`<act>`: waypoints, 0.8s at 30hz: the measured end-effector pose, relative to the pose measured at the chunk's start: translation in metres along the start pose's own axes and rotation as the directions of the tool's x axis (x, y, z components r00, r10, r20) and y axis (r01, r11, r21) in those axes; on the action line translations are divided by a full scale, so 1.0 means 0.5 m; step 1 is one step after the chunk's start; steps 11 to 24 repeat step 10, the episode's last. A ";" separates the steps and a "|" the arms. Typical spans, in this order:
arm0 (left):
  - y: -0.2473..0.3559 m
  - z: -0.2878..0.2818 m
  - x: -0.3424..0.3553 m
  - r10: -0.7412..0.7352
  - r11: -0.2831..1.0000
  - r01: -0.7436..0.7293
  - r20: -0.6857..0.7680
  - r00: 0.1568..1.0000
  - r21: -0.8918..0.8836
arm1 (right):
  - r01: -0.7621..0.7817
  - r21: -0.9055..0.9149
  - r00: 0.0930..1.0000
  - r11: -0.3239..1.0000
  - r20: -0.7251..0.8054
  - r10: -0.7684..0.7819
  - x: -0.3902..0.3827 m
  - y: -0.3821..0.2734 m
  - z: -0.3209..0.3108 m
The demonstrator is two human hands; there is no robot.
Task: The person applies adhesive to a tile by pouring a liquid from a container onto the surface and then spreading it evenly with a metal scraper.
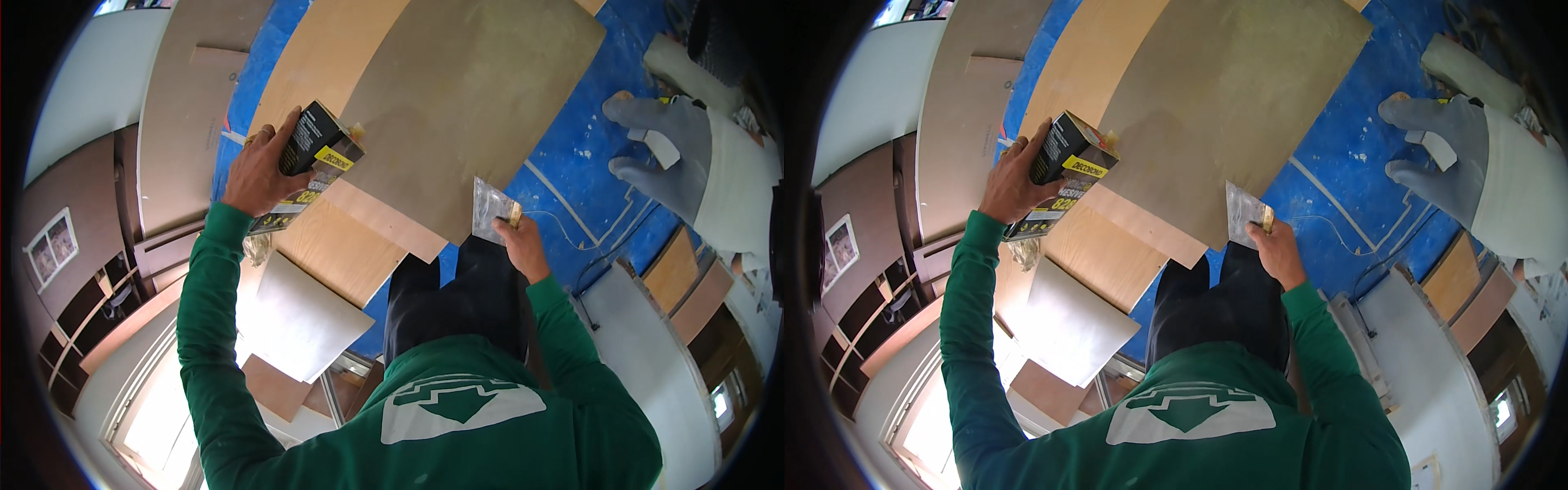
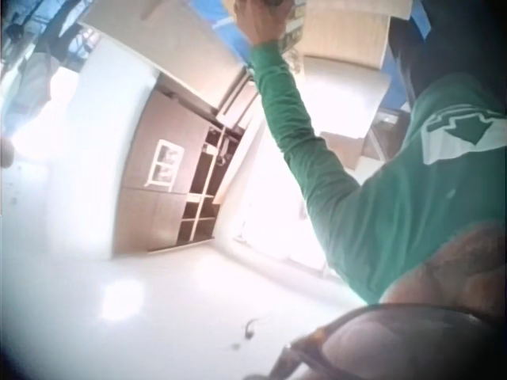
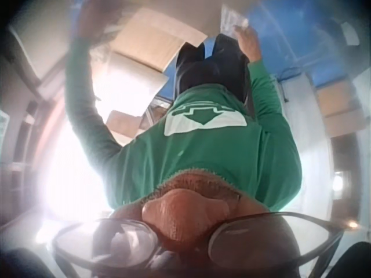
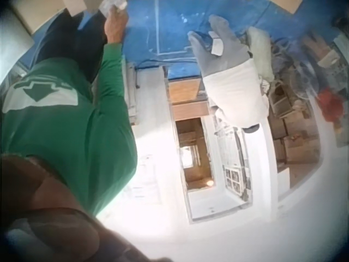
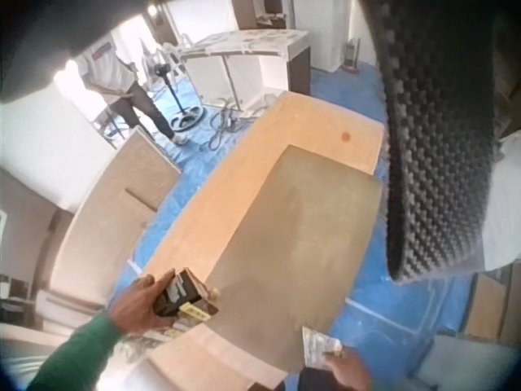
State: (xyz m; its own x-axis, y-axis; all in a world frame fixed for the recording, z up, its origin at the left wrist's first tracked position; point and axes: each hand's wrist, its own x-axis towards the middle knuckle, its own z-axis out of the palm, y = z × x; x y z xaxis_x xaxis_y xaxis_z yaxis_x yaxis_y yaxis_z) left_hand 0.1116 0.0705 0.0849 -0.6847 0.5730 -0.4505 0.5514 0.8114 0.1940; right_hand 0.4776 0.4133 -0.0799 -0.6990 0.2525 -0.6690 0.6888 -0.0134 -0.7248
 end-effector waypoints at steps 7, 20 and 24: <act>0.027 -0.017 0.009 -0.031 0.999 0.030 0.035 0.999 0.028 | 0.120 -0.117 0.988 0.986 -0.085 -0.131 0.016 -0.054 0.018; 0.038 -0.023 0.010 -0.024 0.999 0.022 0.037 0.999 0.041 | 0.142 -0.229 0.987 0.963 -0.043 -0.156 0.044 -0.104 0.030; 0.038 -0.023 0.010 -0.024 0.999 0.022 0.037 0.999 0.041 | 0.142 -0.229 0.987 0.963 -0.043 -0.156 0.044 -0.104 0.030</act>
